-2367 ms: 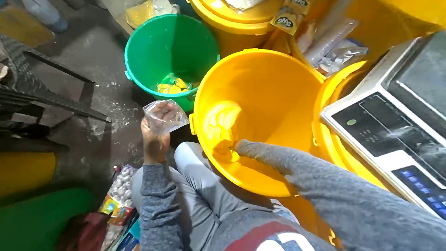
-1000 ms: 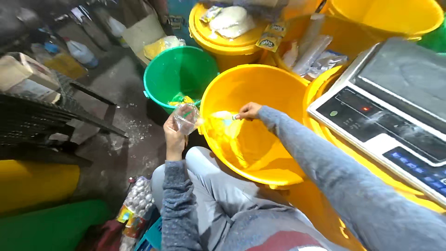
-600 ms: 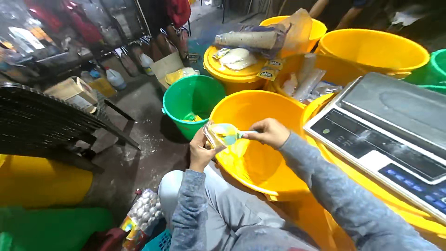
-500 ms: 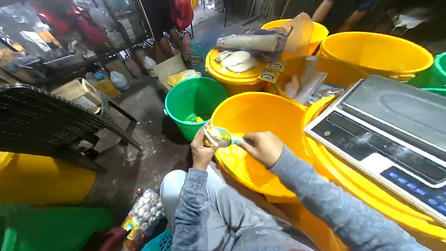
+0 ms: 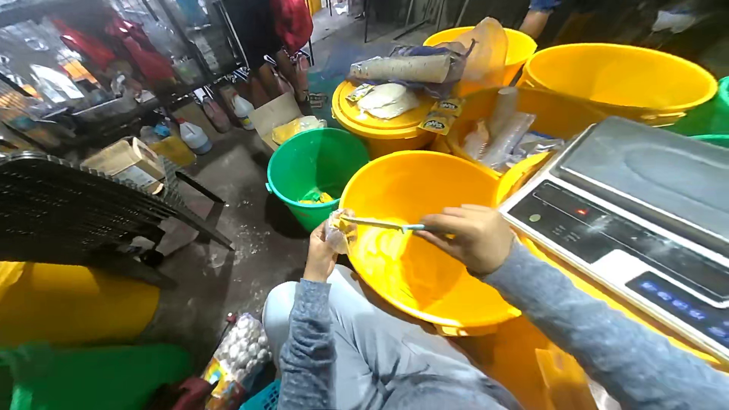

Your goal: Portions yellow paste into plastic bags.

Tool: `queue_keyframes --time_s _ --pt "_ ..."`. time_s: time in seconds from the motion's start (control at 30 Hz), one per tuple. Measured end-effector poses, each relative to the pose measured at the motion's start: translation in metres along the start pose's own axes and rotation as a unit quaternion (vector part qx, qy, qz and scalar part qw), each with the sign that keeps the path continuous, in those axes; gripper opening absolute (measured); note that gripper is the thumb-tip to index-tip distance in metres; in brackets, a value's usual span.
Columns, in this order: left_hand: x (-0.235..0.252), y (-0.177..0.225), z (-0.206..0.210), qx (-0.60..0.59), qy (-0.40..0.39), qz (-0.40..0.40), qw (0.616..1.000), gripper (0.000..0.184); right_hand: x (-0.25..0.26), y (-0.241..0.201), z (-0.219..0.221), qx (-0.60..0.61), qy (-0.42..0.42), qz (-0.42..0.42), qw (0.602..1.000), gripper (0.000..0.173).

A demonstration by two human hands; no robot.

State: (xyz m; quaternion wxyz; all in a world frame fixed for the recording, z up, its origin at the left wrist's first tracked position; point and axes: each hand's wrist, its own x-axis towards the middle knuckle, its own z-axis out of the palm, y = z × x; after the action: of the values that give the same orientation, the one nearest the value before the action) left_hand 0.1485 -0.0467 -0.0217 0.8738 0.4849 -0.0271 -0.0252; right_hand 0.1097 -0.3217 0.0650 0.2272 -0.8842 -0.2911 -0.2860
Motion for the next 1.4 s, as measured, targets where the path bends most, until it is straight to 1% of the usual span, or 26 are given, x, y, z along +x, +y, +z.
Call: queue_keyframes --time_s 0.07,0.13,0.2,0.3,0.37,0.43,0.53,0.63,0.67,0.73,0.77,0.8,0.83,0.9,0.93,0.97,1.0,1.03,1.07,1.1,1.13,1.17,1.23,1.27,1.3,1.4 --pt "-0.002 -0.001 -0.002 0.0 -0.025 -0.017 1.0 0.056 0.004 0.006 0.009 -0.063 0.014 -0.082 0.995 0.027" --pt "-0.002 -0.001 -0.008 -0.004 -0.062 -0.027 0.998 0.078 0.007 0.009 0.015 -0.088 0.006 -0.139 0.986 0.024" --pt "-0.001 -0.001 -0.009 0.003 -0.065 -0.035 0.997 0.088 0.009 0.009 0.018 -0.092 -0.018 -0.181 0.979 0.022" --pt "-0.002 -0.001 -0.009 0.016 -0.049 -0.019 0.998 0.083 0.016 0.005 0.018 -0.078 -0.062 -0.197 0.975 0.024" --pt "-0.003 0.0 -0.005 0.051 -0.042 0.009 0.998 0.071 0.017 0.0 0.019 -0.054 -0.089 -0.159 0.982 0.028" --pt "-0.003 0.001 -0.001 0.122 -0.046 0.047 0.99 0.058 0.016 -0.011 0.022 -0.011 -0.113 -0.074 0.991 0.03" --pt "-0.003 0.003 0.001 0.214 -0.056 0.09 0.971 0.056 0.015 -0.026 0.021 0.063 -0.157 0.065 0.983 0.028" --pt "0.001 0.007 -0.008 0.262 -0.07 0.101 0.957 0.065 0.043 -0.008 -0.007 0.118 -0.257 0.142 0.949 0.025" --pt "0.004 0.008 -0.013 0.269 -0.063 0.106 0.955 0.063 0.053 0.006 -0.016 0.112 -0.275 0.143 0.944 0.025" --pt "0.013 0.017 -0.02 0.25 -0.034 0.117 0.961 0.053 0.073 0.032 -0.027 0.081 -0.331 0.154 0.927 0.025" --pt "0.017 0.022 -0.025 0.229 -0.025 0.118 0.966 0.05 0.082 0.041 -0.02 0.051 -0.378 0.172 0.908 0.024" --pt "0.022 0.027 -0.031 0.202 -0.021 0.124 0.971 0.047 0.089 0.048 -0.001 0.012 -0.435 0.189 0.88 0.025" --pt "0.028 0.028 -0.037 0.171 -0.012 0.127 0.977 0.043 0.09 0.054 0.032 -0.023 -0.498 0.206 0.842 0.027" --pt "0.035 0.026 -0.045 0.118 -0.001 0.114 0.986 0.036 0.07 0.06 0.111 -0.063 -0.628 0.259 0.731 0.035" --pt "0.036 0.024 -0.046 0.101 0.006 0.105 0.989 0.034 0.042 0.064 0.148 -0.062 -0.663 0.279 0.692 0.036" --pt "0.035 0.023 -0.045 0.091 0.014 0.098 0.991 0.034 0.003 0.07 0.178 -0.051 -0.673 0.295 0.677 0.033" --pt "0.034 0.023 -0.044 0.086 0.017 0.094 0.992 0.035 -0.04 0.08 0.202 -0.043 -0.67 0.304 0.676 0.031" --pt "0.033 0.024 -0.042 0.081 0.022 0.089 0.993 0.037 -0.083 0.092 0.218 -0.034 -0.654 0.313 0.688 0.029" --pt "0.032 0.025 -0.04 0.075 0.036 0.082 0.993 0.039 -0.123 0.105 0.23 -0.028 -0.638 0.309 0.705 0.026" --pt "0.031 0.026 -0.04 0.063 0.063 0.071 0.994 0.043 -0.141 0.113 0.232 -0.025 -0.664 0.317 0.677 0.027" --pt "0.027 0.026 -0.043 0.048 0.093 0.059 0.993 0.046 -0.152 0.117 0.234 -0.03 -0.706 0.317 0.633 0.03" --pt "0.024 0.026 -0.048 0.027 0.105 0.047 0.993 0.046 -0.16 0.118 0.234 -0.034 -0.732 0.312 0.605 0.032" --pt "0.024 0.024 -0.053 0.002 0.104 0.039 0.994 0.03 -0.171 0.115 0.231 -0.029 -0.747 0.308 0.588 0.034" --pt "0.026 0.023 -0.054 0.002 0.103 0.04 0.994 0.029 -0.173 0.114 0.23 -0.028 -0.751 0.315 0.58 0.036" --pt "0.027 0.022 -0.054 -0.002 0.095 0.045 0.994 0.031 -0.176 0.114 0.23 -0.03 -0.753 0.326 0.571 0.037" --pt "0.034 0.022 -0.051 -0.012 0.046 0.058 0.997 0.053 -0.194 0.119 0.239 -0.031 -0.742 0.356 0.567 0.037"
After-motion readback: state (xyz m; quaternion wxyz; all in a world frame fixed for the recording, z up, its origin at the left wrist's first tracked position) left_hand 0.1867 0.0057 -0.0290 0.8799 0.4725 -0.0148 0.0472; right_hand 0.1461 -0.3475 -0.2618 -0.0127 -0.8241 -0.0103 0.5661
